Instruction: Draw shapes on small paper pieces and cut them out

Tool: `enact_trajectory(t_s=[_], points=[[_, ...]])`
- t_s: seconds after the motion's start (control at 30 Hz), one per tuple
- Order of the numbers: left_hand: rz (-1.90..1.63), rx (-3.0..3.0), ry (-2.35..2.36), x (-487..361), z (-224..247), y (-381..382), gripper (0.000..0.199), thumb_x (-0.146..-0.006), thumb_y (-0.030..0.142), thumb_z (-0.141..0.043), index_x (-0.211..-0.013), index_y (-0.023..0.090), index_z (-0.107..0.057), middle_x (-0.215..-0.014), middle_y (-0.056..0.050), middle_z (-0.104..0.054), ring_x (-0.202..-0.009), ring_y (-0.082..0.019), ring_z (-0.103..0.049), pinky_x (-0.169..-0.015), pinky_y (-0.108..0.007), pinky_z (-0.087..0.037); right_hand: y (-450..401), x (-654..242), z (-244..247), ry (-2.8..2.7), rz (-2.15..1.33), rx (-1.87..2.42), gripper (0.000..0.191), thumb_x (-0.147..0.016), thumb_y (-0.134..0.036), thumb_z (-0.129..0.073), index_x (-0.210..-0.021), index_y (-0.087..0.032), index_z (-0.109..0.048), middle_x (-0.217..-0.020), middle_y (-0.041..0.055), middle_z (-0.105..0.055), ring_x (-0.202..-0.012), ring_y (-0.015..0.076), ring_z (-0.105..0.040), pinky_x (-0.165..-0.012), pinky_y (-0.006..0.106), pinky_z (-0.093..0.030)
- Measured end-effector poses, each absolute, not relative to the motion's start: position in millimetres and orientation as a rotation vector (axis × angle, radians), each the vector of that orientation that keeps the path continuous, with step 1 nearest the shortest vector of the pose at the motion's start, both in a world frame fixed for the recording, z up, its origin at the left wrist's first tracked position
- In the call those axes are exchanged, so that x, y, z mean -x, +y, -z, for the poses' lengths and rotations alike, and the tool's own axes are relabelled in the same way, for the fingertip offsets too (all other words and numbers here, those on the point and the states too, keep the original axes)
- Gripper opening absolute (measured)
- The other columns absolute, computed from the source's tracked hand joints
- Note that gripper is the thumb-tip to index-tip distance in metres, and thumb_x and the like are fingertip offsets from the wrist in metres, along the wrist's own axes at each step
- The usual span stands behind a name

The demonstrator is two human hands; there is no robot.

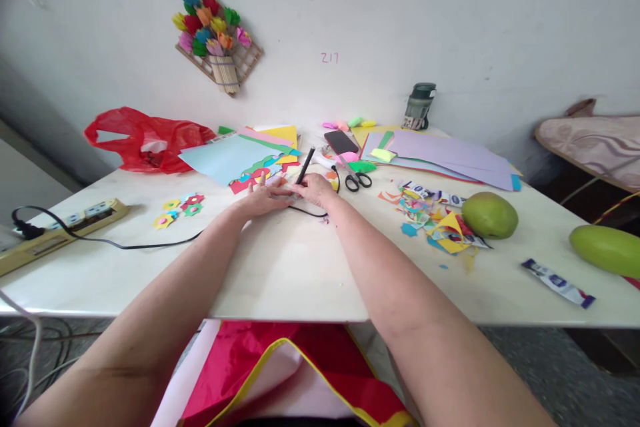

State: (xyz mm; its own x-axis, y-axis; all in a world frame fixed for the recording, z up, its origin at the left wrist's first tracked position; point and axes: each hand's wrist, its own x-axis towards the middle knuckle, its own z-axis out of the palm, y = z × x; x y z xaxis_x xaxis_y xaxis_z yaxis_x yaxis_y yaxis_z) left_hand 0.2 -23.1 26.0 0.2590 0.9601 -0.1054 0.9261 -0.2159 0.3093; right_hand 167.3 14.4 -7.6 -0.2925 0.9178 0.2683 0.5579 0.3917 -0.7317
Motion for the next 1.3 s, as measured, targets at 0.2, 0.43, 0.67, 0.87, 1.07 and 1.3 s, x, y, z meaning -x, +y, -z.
enact_trajectory(t_s=[0.2,0.43,0.67,0.87,1.07,1.3], points=[[-0.164,-2.212,1.720,0.6,-26.8,-23.6,0.055,-0.072,0.060,-0.051,-0.124,0.042,-0.054,-0.151,0.010,-0.020,-0.138,-0.033,0.012,-0.107,-0.060,0.002,10.0,-166.6,3.3,-2.027,-0.602,1.295,0.024,-0.079,-0.035,-0.060,-0.072,-0.015,-0.071,-0.069,0.0042,-0.070,-0.067,0.0151,-0.063,-0.063,0.023,-0.045],[-0.156,-2.222,1.708,0.5,-29.7,-26.2,0.054,-0.073,0.060,-0.049,-0.124,0.041,-0.055,-0.151,0.009,-0.021,-0.138,-0.033,0.011,-0.108,-0.058,-0.001,10.2,-165.4,4.7,-2.035,-0.567,1.288,0.023,-0.078,-0.036,-0.061,-0.076,-0.016,-0.072,-0.072,0.0031,-0.070,-0.069,0.0144,-0.063,-0.063,0.022,-0.044],[-0.154,-2.217,1.705,-0.5,-30.9,-26.9,0.055,-0.072,0.059,-0.050,-0.124,0.040,-0.055,-0.151,0.009,-0.020,-0.139,-0.033,0.011,-0.108,-0.058,0.001,8.7,-165.1,3.9,-2.036,-0.545,1.286,0.022,-0.078,-0.037,-0.061,-0.077,-0.017,-0.072,-0.071,0.0025,-0.070,-0.068,0.0141,-0.063,-0.063,0.022,-0.044],[-0.144,-2.223,1.705,0.7,-29.5,-24.8,0.056,-0.072,0.061,-0.049,-0.124,0.040,-0.054,-0.151,0.009,-0.022,-0.139,-0.032,0.011,-0.108,-0.058,0.001,9.8,-165.1,4.1,-2.043,-0.525,1.302,0.022,-0.078,-0.035,-0.061,-0.073,-0.017,-0.071,-0.070,0.0029,-0.070,-0.068,0.0146,-0.063,-0.063,0.022,-0.044],[-0.158,-2.242,1.694,1.3,-28.6,-24.9,0.056,-0.073,0.061,-0.049,-0.124,0.041,-0.054,-0.150,0.008,-0.025,-0.139,-0.033,0.009,-0.108,-0.058,-0.001,9.0,-165.4,2.6,-2.047,-0.534,1.291,0.021,-0.079,-0.033,-0.060,-0.073,-0.016,-0.071,-0.070,0.0029,-0.070,-0.069,0.0147,-0.063,-0.064,0.022,-0.045],[-0.165,-2.244,1.692,2.9,-24.9,-21.6,0.057,-0.072,0.063,-0.048,-0.124,0.042,-0.054,-0.150,0.010,-0.026,-0.139,-0.033,0.010,-0.108,-0.057,-0.001,11.9,-165.3,4.4,-2.053,-0.503,1.291,0.020,-0.078,-0.032,-0.060,-0.071,-0.016,-0.071,-0.068,0.0024,-0.070,-0.067,0.0144,-0.062,-0.062,0.022,-0.044]])
